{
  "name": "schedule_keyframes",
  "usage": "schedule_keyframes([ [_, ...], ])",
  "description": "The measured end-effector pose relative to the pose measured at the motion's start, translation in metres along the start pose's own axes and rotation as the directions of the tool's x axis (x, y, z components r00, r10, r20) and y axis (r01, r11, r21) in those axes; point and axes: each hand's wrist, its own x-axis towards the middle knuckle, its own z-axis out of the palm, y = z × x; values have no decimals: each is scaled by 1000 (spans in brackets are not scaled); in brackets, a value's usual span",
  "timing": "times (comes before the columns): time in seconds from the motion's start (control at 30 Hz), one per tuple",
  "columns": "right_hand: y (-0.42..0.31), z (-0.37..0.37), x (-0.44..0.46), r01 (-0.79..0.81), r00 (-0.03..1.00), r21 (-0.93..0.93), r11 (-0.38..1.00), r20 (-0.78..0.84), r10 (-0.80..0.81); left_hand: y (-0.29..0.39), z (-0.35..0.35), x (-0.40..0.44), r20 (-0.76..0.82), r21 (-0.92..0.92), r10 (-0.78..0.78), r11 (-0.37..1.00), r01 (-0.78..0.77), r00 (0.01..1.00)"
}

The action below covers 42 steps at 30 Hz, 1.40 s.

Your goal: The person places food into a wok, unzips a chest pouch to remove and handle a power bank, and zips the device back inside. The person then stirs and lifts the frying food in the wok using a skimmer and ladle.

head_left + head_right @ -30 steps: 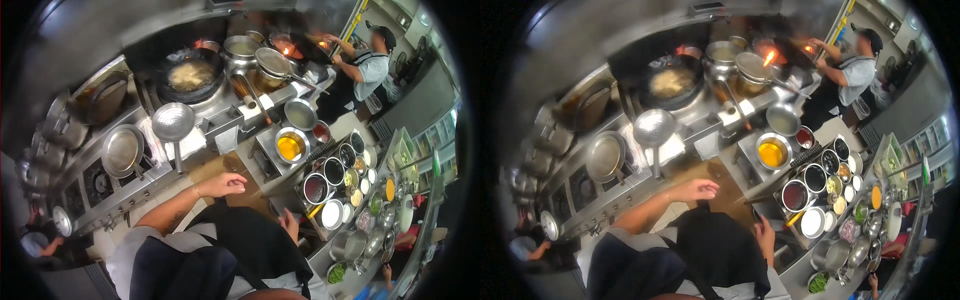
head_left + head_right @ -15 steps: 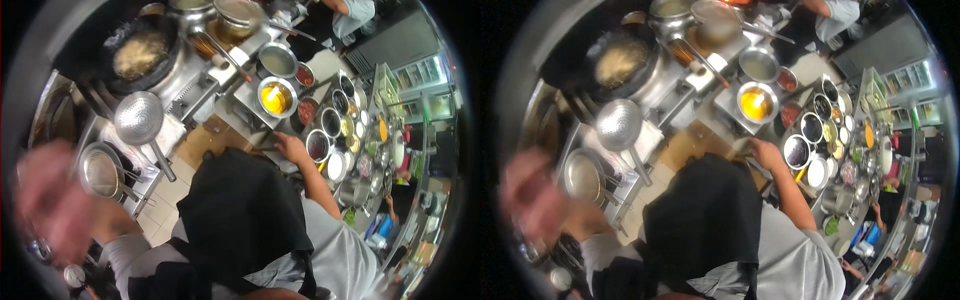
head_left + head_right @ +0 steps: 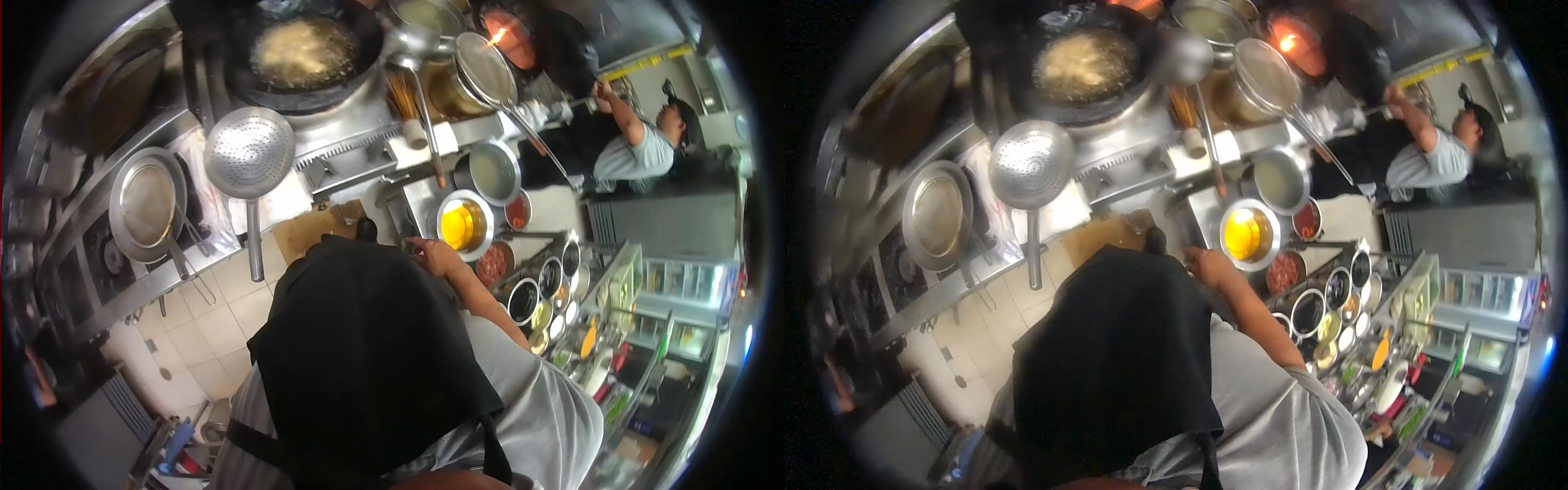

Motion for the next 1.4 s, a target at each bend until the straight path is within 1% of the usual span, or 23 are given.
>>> schedule_keyframes([
  [0.2,11,-69,66,167,986,-10,986,-16,-167,23,2,11,-43,89,-208,973,212,977],
  [0.33,31,-97,84,83,976,65,994,-206,-68,39,-4,28,-100,164,-267,946,281,958],
  [0.4,60,-99,106,130,790,108,986,-612,-37,53,-17,39,-159,242,-250,928,283,955],
  [0.5,92,-99,134,15,656,64,998,-754,39,90,-51,63,-281,411,-124,880,236,952],
  [0.53,112,-91,149,-28,671,98,995,-735,92,104,-62,73,-319,479,-56,852,212,946],
  [0.63,156,-68,187,-151,786,527,836,-449,425,137,-86,107,-393,676,176,721,154,903],
  [0.67,165,-55,201,-59,823,735,676,-347,449,142,-90,120,-403,724,234,673,152,885],
  [0.73,191,-34,227,-74,844,736,673,-313,435,134,-90,142,-424,789,289,583,194,858],
  [0.8,195,-33,229,-50,780,519,853,-513,358,93,-78,150,-470,783,194,541,306,861],
  [0.87,174,-55,209,44,734,444,895,-622,272,14,-32,129,-476,718,-106,525,456,873],
  [0.9,164,-59,197,100,749,510,854,-604,273,-35,6,109,-433,677,-304,511,529,849],
  [0.93,155,-62,184,148,761,575,805,-585,279,-76,40,98,-278,739,-439,470,482,854],
  [0.97,148,-67,171,201,786,658,725,-550,282,-98,73,95,-300,703,-381,531,473,874],
  [1.0,142,-77,164,203,783,663,721,-552,287,-124,100,93,-251,609,-464,606,511,850],
  [1.07,125,-108,149,208,915,796,568,-364,174,-158,132,114,-370,490,-527,590,642,765],
  [1.1,102,-146,139,148,950,695,704,-298,95,-176,138,128,-378,487,-516,595,639,769],
  [1.13,87,-167,151,265,900,564,782,-436,9,-195,139,143,-451,463,-509,569,679,733],
  [1.17,59,-197,154,265,907,500,824,-420,-37,-205,138,155,-518,433,-502,544,719,692],
  [1.2,31,-227,157,270,912,434,860,-403,-83,-207,134,165,-528,424,-497,549,720,689],
  [1.23,22,-234,184,471,809,374,799,-543,-223,-208,125,173,-490,382,-515,598,704,703],
  [1.3,6,-256,237,502,742,134,855,-575,-346,-200,116,183,-426,257,-568,670,696,704],
  [1.37,-34,-277,263,314,862,135,940,-454,-223,-188,119,169,-427,232,-528,720,654,734],
  [1.4,-52,-282,272,321,858,121,939,-458,-234,-182,119,158,-421,211,-492,764,610,762],
])
